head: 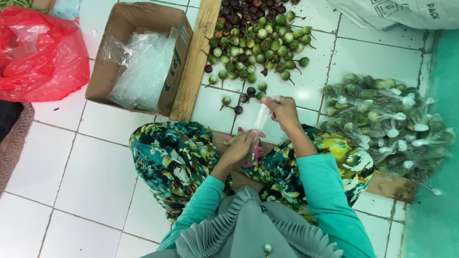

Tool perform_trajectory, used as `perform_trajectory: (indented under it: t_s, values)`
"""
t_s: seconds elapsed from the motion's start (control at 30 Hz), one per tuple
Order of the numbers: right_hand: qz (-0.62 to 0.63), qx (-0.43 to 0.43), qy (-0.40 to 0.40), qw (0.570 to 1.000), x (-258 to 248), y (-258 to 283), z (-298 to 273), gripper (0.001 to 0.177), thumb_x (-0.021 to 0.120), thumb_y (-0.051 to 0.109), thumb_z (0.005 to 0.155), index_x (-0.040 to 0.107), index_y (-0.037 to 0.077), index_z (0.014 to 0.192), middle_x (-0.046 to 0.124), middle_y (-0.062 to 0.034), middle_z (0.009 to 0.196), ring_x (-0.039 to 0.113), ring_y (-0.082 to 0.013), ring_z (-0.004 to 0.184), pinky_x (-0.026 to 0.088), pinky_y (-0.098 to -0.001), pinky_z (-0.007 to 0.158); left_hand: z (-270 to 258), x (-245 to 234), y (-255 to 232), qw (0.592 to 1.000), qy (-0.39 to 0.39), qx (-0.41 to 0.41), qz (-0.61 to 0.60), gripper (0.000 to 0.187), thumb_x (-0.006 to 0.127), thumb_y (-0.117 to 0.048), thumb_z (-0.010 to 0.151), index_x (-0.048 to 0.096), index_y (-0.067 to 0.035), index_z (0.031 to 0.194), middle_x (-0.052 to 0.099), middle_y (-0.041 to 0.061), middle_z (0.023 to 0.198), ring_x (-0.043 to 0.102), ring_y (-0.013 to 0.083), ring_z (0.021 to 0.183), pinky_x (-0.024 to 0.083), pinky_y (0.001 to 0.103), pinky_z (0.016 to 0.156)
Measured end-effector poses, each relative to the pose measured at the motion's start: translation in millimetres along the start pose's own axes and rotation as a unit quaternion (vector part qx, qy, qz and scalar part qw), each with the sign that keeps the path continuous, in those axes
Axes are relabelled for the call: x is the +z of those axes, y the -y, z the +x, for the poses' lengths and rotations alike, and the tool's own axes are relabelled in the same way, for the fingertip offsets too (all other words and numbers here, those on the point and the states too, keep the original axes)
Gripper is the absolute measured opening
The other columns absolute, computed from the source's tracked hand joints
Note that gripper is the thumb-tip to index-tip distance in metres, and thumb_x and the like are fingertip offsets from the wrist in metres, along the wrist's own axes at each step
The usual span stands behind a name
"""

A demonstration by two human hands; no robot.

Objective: The person sorts round green produce by hand, placing selected items into small clear plastic bags. The person repeatedly picks up individual fruits from a pile on the floor, places them into a bag, and then moves the bag aside.

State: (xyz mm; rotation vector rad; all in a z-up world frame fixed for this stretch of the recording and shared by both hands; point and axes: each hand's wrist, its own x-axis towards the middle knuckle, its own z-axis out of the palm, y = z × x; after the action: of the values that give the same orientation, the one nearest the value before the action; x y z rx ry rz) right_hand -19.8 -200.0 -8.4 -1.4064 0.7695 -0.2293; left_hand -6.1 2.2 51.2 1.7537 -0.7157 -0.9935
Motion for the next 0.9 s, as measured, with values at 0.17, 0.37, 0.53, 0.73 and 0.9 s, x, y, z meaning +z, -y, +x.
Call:
perform_trajectory:
  t_s: [0.17, 0.37, 0.53, 0.73, 0.9]
  values:
    - [0.062, -0.007, 0.002, 0.998, -11.3, 9.1, 2.5, 0.020, 0.075, 0.022, 0.099, 0.077, 0.003, 0.101, 0.056, -0.0056, 0.061, 0.054, -0.0106, 0.047, 0.043, -0.0214, 0.032, 13.6, 7.0, 37.4, 0.998, -0.044, -0.018, -0.035, 0.047, 0.035, -0.040, 0.112, 0.069, -0.011, 0.098, 0.063, 0.004, 0.064, 0.055, 0.0209, 0.066, 0.046, 0.034, 0.067]
    - [0.049, -0.017, 0.115, 0.992, -19.2, 39.9, -15.5, 0.046, 0.072, 0.029, 0.102, 0.062, -0.005, 0.132, 0.058, -0.0054, 0.075, 0.057, -0.0093, 0.057, 0.044, -0.0192, 0.036, 28.6, 4.5, 79.9, 0.976, -0.153, -0.050, -0.144, 0.045, 0.041, -0.041, 0.112, 0.071, -0.012, 0.097, 0.056, -0.001, 0.059, 0.046, 0.0132, 0.060, 0.040, 0.026, 0.060]
    - [-0.028, 0.032, 0.161, 0.986, 12.0, 14.0, -32.6, 0.063, 0.082, 0.027, 0.092, 0.056, -0.014, 0.132, 0.054, -0.0095, 0.078, 0.057, -0.0125, 0.054, 0.041, -0.0234, 0.032, 19.4, 0.5, 53.0, 0.976, -0.176, -0.046, -0.119, 0.044, 0.036, -0.039, 0.113, 0.069, -0.011, 0.102, 0.056, 0.002, 0.062, 0.046, 0.0140, 0.062, 0.040, 0.028, 0.062]
    - [0.032, 0.046, 0.146, 0.988, 27.0, -25.5, -16.9, 0.033, 0.082, 0.015, 0.089, 0.064, -0.008, 0.104, 0.052, -0.0080, 0.071, 0.058, -0.0146, 0.049, 0.039, -0.0230, 0.032, 19.7, 4.5, 64.5, 0.982, -0.175, -0.002, -0.076, 0.039, 0.039, -0.034, 0.114, 0.070, -0.011, 0.111, 0.070, 0.006, 0.072, 0.057, 0.0171, 0.067, 0.047, 0.031, 0.069]
    - [0.092, 0.014, 0.044, 0.995, 14.5, -16.1, -3.5, 0.007, 0.075, 0.002, 0.090, 0.070, -0.002, 0.091, 0.052, -0.0056, 0.065, 0.056, -0.0109, 0.046, 0.037, -0.0226, 0.032, 26.4, 20.4, 69.0, 0.976, -0.154, 0.048, -0.145, 0.028, 0.045, -0.019, 0.112, 0.069, -0.006, 0.117, 0.073, 0.010, 0.085, 0.065, 0.0185, 0.081, 0.052, 0.033, 0.080]
